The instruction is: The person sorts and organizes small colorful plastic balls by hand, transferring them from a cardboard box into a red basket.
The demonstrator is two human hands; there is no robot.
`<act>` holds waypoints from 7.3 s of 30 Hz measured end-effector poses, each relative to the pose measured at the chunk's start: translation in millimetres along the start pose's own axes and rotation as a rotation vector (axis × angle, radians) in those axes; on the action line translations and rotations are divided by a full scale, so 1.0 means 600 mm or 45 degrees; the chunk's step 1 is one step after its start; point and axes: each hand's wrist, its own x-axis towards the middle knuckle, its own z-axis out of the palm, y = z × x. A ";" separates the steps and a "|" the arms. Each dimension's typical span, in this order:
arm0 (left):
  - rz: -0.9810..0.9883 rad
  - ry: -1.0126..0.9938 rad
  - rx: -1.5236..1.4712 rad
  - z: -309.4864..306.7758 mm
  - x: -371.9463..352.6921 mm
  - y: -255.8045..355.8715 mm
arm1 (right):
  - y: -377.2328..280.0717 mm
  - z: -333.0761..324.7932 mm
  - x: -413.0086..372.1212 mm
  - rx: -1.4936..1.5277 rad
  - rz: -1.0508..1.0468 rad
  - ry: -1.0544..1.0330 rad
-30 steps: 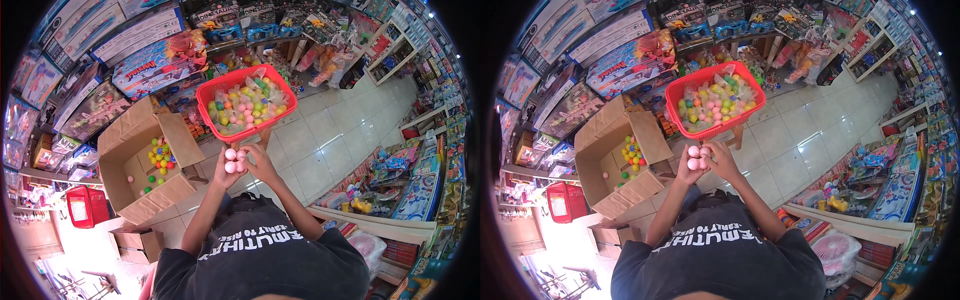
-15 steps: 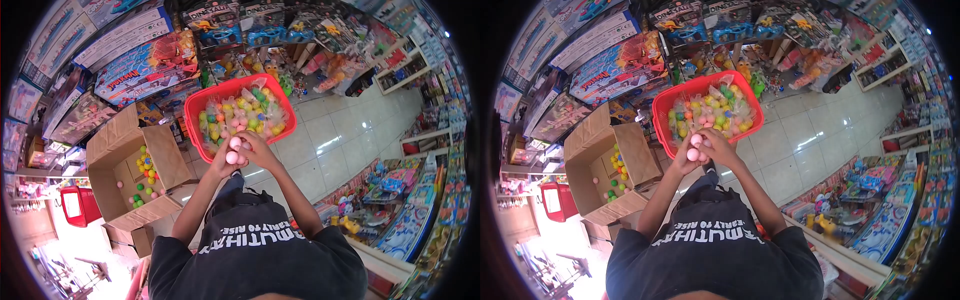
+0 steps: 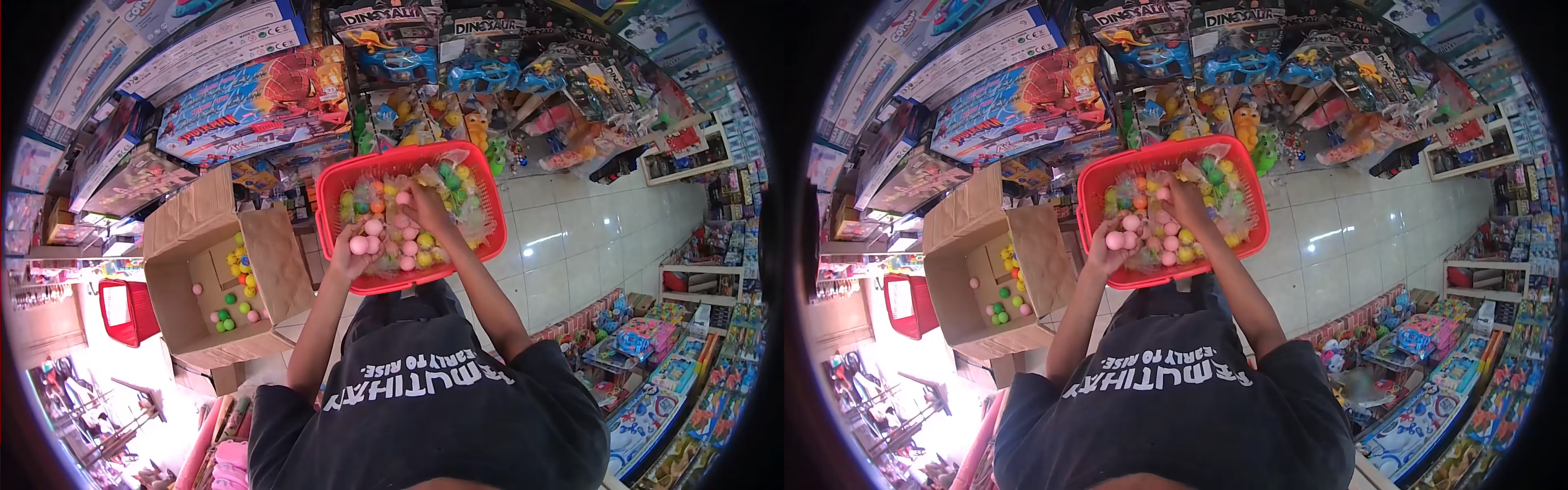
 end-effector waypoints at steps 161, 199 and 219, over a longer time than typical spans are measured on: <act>0.277 0.004 2.325 -0.047 0.044 -0.049 | 0.002 0.002 -0.121 -0.118 0.164 -0.559; 0.616 0.190 2.061 -0.028 0.082 -0.066 | 0.006 -0.002 -0.124 0.227 0.287 -0.442; 0.210 0.565 1.359 -0.201 -0.157 -0.309 | 0.046 -0.067 -0.332 0.789 0.602 -1.237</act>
